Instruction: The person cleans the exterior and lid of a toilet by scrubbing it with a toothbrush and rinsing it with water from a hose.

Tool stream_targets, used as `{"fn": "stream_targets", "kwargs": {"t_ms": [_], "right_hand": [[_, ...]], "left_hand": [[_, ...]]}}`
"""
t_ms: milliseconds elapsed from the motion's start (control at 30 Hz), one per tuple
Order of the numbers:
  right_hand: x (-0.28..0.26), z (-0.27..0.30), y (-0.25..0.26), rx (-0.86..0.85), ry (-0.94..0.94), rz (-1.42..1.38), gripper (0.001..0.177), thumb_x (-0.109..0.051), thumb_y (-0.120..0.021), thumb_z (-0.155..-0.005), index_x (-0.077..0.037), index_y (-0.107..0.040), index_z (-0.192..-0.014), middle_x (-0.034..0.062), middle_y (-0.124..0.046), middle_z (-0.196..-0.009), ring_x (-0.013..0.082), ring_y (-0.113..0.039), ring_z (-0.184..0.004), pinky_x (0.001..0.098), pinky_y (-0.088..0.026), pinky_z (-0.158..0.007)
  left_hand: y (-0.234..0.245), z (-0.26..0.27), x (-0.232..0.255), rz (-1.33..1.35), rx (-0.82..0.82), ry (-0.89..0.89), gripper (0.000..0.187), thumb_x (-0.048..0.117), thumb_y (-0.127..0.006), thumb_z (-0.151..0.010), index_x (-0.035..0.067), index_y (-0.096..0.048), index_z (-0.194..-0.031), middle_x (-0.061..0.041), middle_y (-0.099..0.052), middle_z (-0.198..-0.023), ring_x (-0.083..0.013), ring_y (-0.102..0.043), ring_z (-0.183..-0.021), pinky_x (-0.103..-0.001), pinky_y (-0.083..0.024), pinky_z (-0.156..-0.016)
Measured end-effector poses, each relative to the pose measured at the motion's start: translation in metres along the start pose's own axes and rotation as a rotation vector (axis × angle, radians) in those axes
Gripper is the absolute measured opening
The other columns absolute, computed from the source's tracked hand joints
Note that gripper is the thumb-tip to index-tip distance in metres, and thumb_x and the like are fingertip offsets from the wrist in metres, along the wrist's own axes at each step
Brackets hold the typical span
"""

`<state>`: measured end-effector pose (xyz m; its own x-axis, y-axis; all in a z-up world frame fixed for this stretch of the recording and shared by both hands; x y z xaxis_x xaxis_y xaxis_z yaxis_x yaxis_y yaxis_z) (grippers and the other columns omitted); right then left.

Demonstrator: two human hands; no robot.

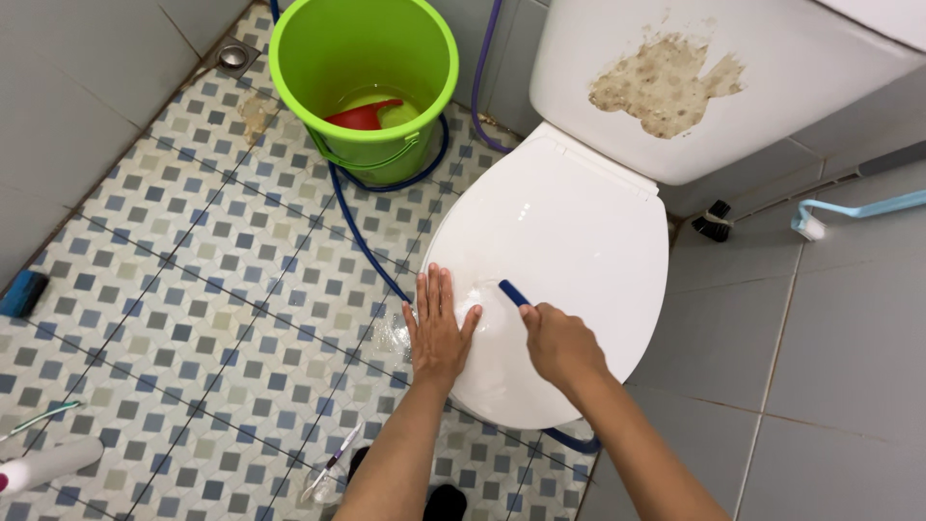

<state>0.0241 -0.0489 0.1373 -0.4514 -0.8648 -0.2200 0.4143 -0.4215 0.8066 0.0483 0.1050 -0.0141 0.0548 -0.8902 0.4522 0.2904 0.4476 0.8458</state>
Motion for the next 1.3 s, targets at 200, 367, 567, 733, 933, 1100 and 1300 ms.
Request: {"fn": "stream_targets", "kwargs": {"t_ms": [200,367,567,733,933,1100,1300], "right_hand": [[-0.002,0.021,-0.011,-0.085,0.007,0.069,0.052,-0.046,-0.034,-0.107,-0.008,-0.068,-0.097,0.0176,-0.074,-0.086,0.0379,-0.073,-0.082,0.0513,-0.058,-0.076],[0.001,0.018,-0.019,-0.075,0.065,0.127,0.050,-0.046,-0.034,-0.108,-0.010,-0.070,-0.106,0.0207,-0.075,-0.096,0.0404,-0.073,-0.091,0.0508,-0.057,-0.083],[0.020,0.017,-0.016,-0.093,0.000,0.141,0.055,-0.046,-0.032,-0.109,-0.008,-0.070,-0.099,0.0198,-0.074,-0.090,0.0388,-0.072,-0.088,0.0508,-0.057,-0.081],[0.041,0.029,-0.033,-0.209,-0.055,0.190,0.060,-0.048,-0.025,-0.111,-0.006,-0.067,-0.097,0.0177,-0.074,-0.081,0.0352,-0.076,-0.079,0.0484,-0.061,-0.076],[0.064,0.033,-0.045,-0.128,0.075,0.169,0.055,-0.047,-0.028,-0.108,-0.011,-0.069,-0.100,0.0145,-0.071,-0.079,0.0312,-0.068,-0.075,0.0478,-0.053,-0.072],[0.080,0.044,-0.019,-0.225,-0.164,0.104,0.061,-0.047,-0.024,-0.111,-0.007,-0.069,-0.102,0.0145,-0.070,-0.078,0.0248,-0.065,-0.065,0.0434,-0.056,-0.066],[0.087,0.053,-0.040,-0.208,-0.052,0.130,0.057,-0.047,-0.024,-0.109,-0.011,-0.068,-0.103,0.0137,-0.073,-0.080,0.0255,-0.070,-0.072,0.0449,-0.056,-0.074]], "left_hand": [[-0.001,0.016,-0.007,-0.051,0.004,-0.017,0.079,0.058,-0.028,-0.104,0.015,0.001,-0.163,0.000,0.005,-0.171,-0.0182,0.006,-0.156,-0.053,-0.003,-0.126],[0.002,0.021,-0.010,-0.169,-0.072,-0.031,0.078,0.057,-0.021,-0.104,0.011,0.004,-0.163,-0.005,0.010,-0.171,-0.0212,0.011,-0.156,-0.053,-0.001,-0.125],[-0.001,0.033,-0.004,-0.414,-0.183,-0.129,0.081,0.061,-0.013,-0.103,0.009,0.007,-0.162,-0.009,0.016,-0.170,-0.0227,0.017,-0.154,-0.058,0.001,-0.124],[-0.019,0.056,-0.001,-0.441,-0.091,-0.310,0.083,0.063,-0.013,-0.103,0.008,0.005,-0.162,-0.009,0.013,-0.170,-0.0237,0.016,-0.155,-0.056,0.000,-0.124],[-0.030,0.076,-0.001,-0.492,-0.198,-0.374,0.086,0.066,-0.015,-0.102,0.009,0.005,-0.163,-0.008,0.012,-0.171,-0.0220,0.013,-0.156,-0.054,-0.001,-0.126],[-0.032,0.071,0.015,-0.482,-0.182,-0.409,0.082,0.063,-0.015,-0.101,0.013,0.006,-0.163,-0.002,0.014,-0.171,-0.0203,0.013,-0.155,-0.054,-0.001,-0.126],[-0.043,0.069,0.028,-0.450,-0.154,-0.381,0.079,0.058,-0.016,-0.104,0.010,0.006,-0.163,-0.007,0.016,-0.170,-0.0235,0.016,-0.155,-0.056,0.001,-0.124]]}}
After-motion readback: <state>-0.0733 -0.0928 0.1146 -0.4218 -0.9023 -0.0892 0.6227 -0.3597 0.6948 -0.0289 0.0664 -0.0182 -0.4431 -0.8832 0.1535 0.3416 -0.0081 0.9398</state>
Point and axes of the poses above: each hand's wrist, its own z-axis away from the middle knuckle, its own y-axis out of the back of the hand, x = y × z, the point moved 5 cm from there along -z, towards the middle knuckle
